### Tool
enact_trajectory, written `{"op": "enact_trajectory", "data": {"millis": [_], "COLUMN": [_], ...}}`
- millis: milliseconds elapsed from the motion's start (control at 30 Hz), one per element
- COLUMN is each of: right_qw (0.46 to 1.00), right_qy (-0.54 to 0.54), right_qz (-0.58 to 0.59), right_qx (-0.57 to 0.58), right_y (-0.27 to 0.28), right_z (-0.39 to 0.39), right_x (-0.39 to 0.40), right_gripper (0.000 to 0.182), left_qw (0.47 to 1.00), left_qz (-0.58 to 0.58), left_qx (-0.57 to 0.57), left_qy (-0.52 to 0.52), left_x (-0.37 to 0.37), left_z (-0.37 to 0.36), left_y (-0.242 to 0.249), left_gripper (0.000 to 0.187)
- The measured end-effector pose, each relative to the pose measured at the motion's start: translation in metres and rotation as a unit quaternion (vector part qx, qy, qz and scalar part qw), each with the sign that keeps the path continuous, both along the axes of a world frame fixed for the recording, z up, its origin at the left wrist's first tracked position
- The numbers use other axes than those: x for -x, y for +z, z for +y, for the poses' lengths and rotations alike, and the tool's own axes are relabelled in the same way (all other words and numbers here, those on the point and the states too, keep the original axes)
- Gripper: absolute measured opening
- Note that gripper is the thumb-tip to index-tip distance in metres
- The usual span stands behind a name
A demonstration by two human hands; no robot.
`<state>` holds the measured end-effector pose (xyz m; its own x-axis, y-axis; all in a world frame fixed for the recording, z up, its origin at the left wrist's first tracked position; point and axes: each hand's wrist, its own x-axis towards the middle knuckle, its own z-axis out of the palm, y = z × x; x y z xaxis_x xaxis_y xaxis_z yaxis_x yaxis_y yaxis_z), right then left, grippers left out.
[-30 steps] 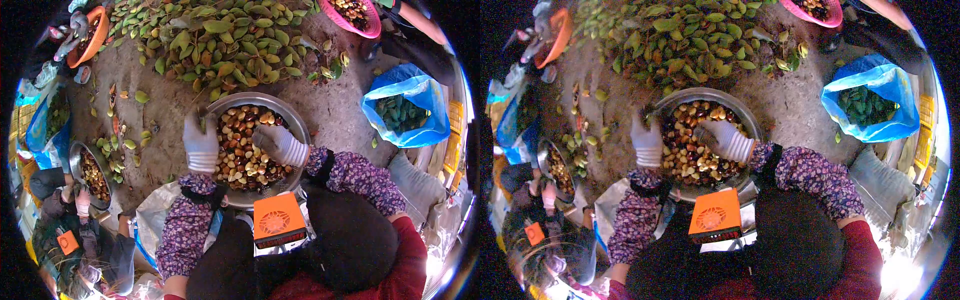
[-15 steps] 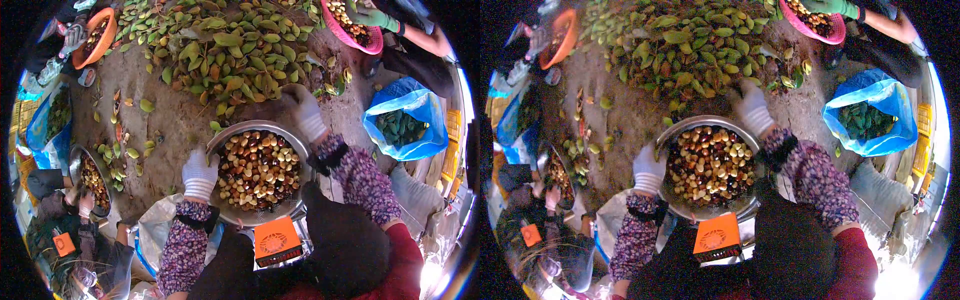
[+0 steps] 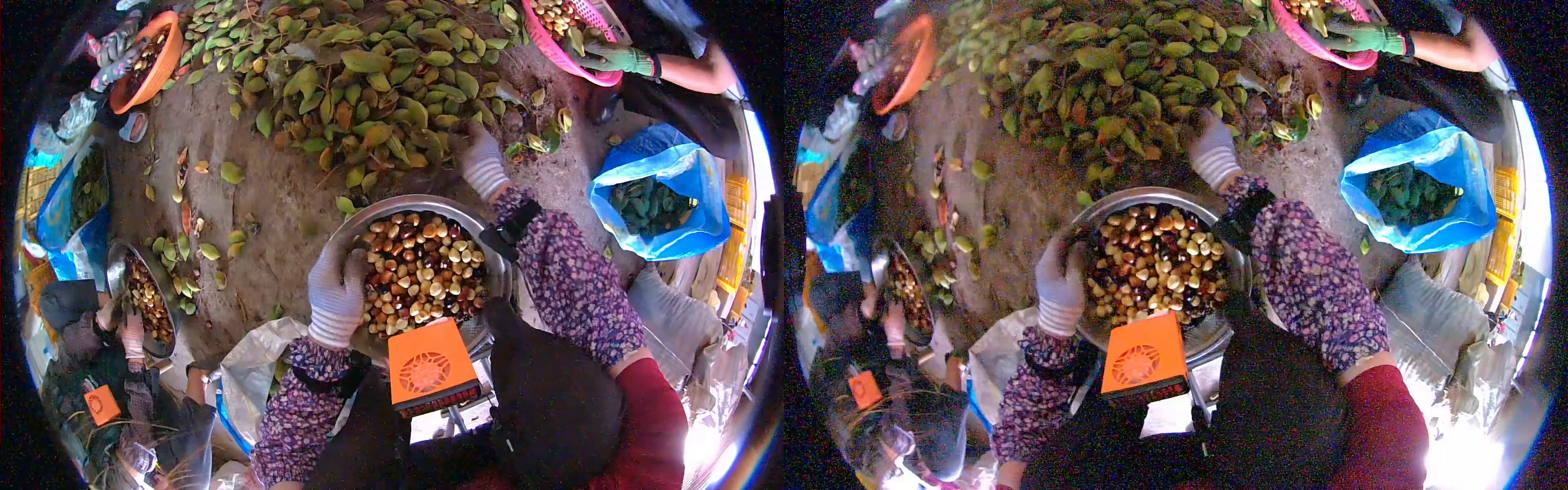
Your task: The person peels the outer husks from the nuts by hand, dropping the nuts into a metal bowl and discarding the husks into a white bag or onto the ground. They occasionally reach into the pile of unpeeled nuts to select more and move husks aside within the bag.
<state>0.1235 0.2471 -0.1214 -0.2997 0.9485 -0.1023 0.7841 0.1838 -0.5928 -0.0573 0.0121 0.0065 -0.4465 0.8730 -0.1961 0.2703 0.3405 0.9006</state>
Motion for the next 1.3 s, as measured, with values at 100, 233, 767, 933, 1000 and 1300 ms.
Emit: {"op": "enact_trajectory", "data": {"millis": [100, 233, 767, 933, 1000, 1300], "right_qw": [0.997, 0.962, 0.924, 0.871, 0.89, 0.918], "right_qy": [-0.004, 0.089, 0.311, 0.201, 0.204, 0.102], "right_qz": [-0.053, -0.25, 0.221, 0.381, 0.333, 0.255], "right_qx": [0.061, 0.069, -0.016, 0.236, 0.234, 0.285], "right_y": [0.013, 0.017, 0.132, 0.143, 0.162, 0.117], "right_z": [0.001, 0.001, -0.097, -0.121, -0.123, -0.126], "right_x": [-0.002, 0.015, 0.015, 0.018, 0.02, 0.006], "right_gripper": [0.048, 0.054, 0.043, 0.034, 0.031, 0.021], "left_qw": [1.0, 0.995, 0.934, 0.941, 0.956, 0.961], "left_qz": [-0.015, 0.075, -0.354, -0.326, -0.267, -0.269], "left_qx": [-0.012, -0.016, -0.024, -0.007, 0.013, -0.011], "left_qy": [-0.008, -0.069, 0.046, 0.087, 0.123, 0.059], "left_x": [-0.008, -0.013, -0.037, -0.038, -0.042, -0.04], "left_z": [0.0, 0.003, 0.031, 0.02, 0.018, 0.002], "left_y": [0.001, 0.007, 0.02, 0.014, 0.016, 0.002], "left_gripper": [0.026, 0.026, 0.038, 0.035, 0.035, 0.029]}}
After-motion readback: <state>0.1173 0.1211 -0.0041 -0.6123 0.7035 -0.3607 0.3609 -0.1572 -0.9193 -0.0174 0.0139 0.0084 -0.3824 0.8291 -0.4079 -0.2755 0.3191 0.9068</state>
